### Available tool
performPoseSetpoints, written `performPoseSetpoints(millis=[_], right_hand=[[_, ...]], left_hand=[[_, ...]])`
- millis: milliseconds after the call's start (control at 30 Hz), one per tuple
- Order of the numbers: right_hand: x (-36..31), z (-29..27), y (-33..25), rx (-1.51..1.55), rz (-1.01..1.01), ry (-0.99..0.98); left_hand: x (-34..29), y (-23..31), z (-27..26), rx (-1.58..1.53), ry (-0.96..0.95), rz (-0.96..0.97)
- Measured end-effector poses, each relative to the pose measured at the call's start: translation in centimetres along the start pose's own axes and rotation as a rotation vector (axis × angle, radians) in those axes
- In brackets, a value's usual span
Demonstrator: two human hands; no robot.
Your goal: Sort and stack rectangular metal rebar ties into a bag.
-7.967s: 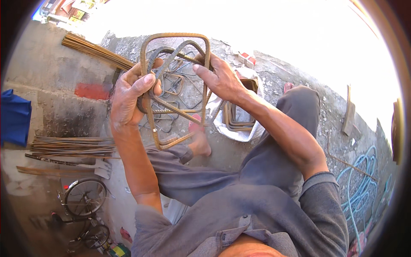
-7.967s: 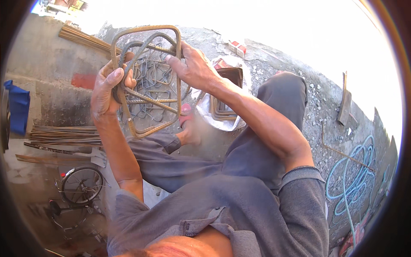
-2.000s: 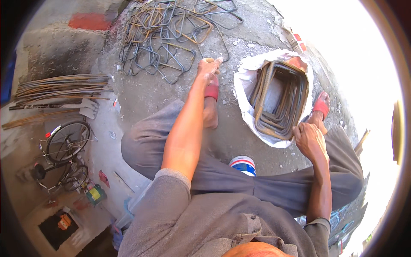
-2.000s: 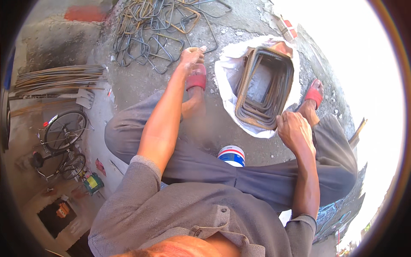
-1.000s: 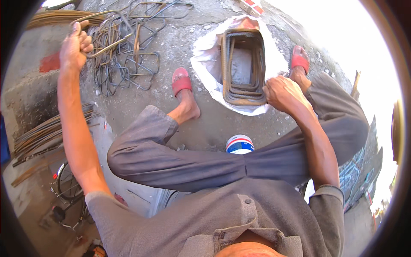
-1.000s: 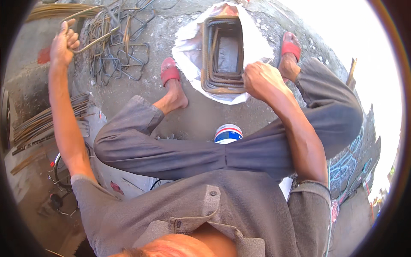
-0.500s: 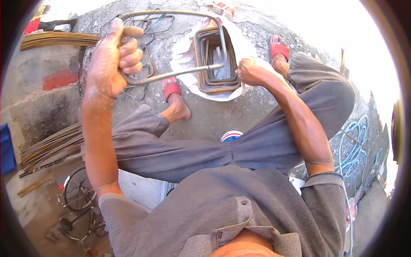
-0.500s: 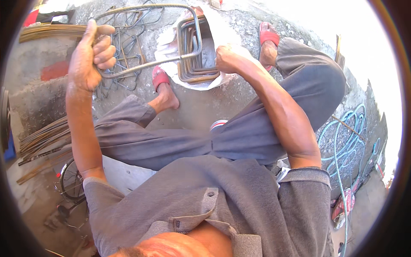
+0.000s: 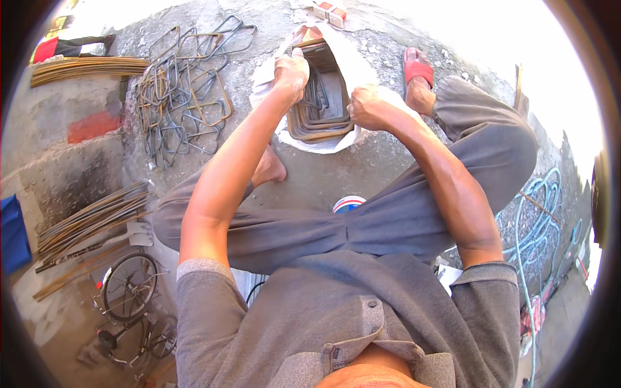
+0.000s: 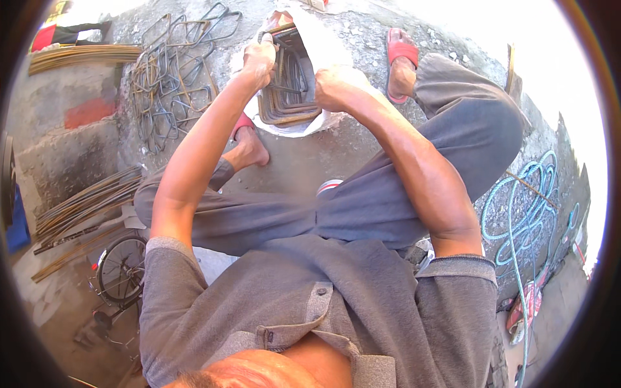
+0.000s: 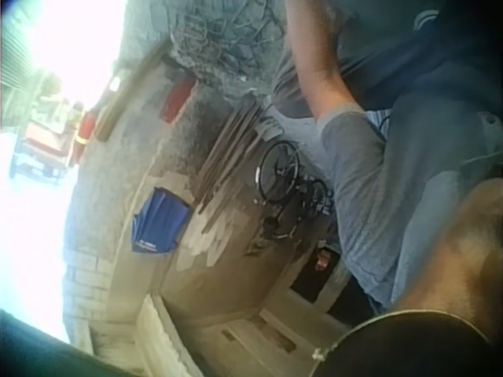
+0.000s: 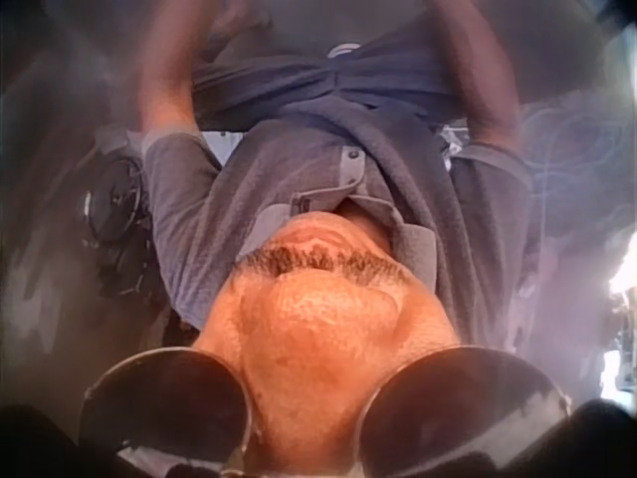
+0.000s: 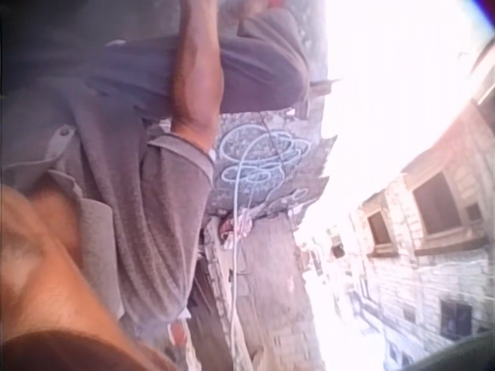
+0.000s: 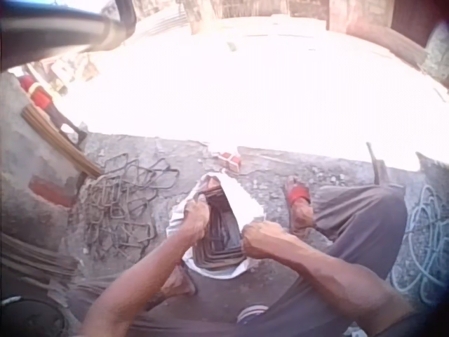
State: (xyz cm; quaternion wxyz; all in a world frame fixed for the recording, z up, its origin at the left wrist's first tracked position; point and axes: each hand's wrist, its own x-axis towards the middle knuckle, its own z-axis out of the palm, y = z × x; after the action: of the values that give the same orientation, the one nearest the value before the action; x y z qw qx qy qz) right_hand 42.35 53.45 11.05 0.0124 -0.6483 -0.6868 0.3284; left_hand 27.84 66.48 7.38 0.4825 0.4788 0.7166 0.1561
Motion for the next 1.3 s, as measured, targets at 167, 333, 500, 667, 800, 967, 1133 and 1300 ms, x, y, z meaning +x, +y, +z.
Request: performPoseSetpoints(millis=[167, 333, 500, 667, 800, 967, 1133, 1300], right_hand=[[-0.4, -0.6, -0.4, 0.048, 0.024, -0.006], [-0.3, -0.8, -1.0, 0.071, 0.025, -0.008], [0.2, -0.2, -0.6, 0.045, 0.024, -0.001], [0.9, 1.1, 0.2, -0.052, -0.050, -0.033], [1.3, 2.2, 1.4, -0.148, -0.090, -0.055], [0.7, 1.8, 0.8, -0.212, -0.308, -0.013], [-0.6, 0.3, -0.6, -0.251, -0.340, 0.040], [-0.3, -1.2, -3.1, -0.124, -0.049, -0.085]], left_hand=[[2.3, -3.7, 1.4, 0.405, -0.150, 0.083], [0.5, -4.6, 1.0, 0.833, -0.013, 0.462], [-2.3, -4.4, 2.7, 0.946, 0.144, 0.621], [-2.2, -3.9, 1.7, 1.356, 0.177, 0.932], [0.3, -1.0, -2.4, 0.867, 0.050, 0.862], [11.4, -2.6, -15.2, 0.494, 0.330, 0.629], [17.9, -16.9, -20.8, 0.835, 0.303, 0.062], [18.2, -24.8, -16.2, 0.788, 0.333, -0.104]])
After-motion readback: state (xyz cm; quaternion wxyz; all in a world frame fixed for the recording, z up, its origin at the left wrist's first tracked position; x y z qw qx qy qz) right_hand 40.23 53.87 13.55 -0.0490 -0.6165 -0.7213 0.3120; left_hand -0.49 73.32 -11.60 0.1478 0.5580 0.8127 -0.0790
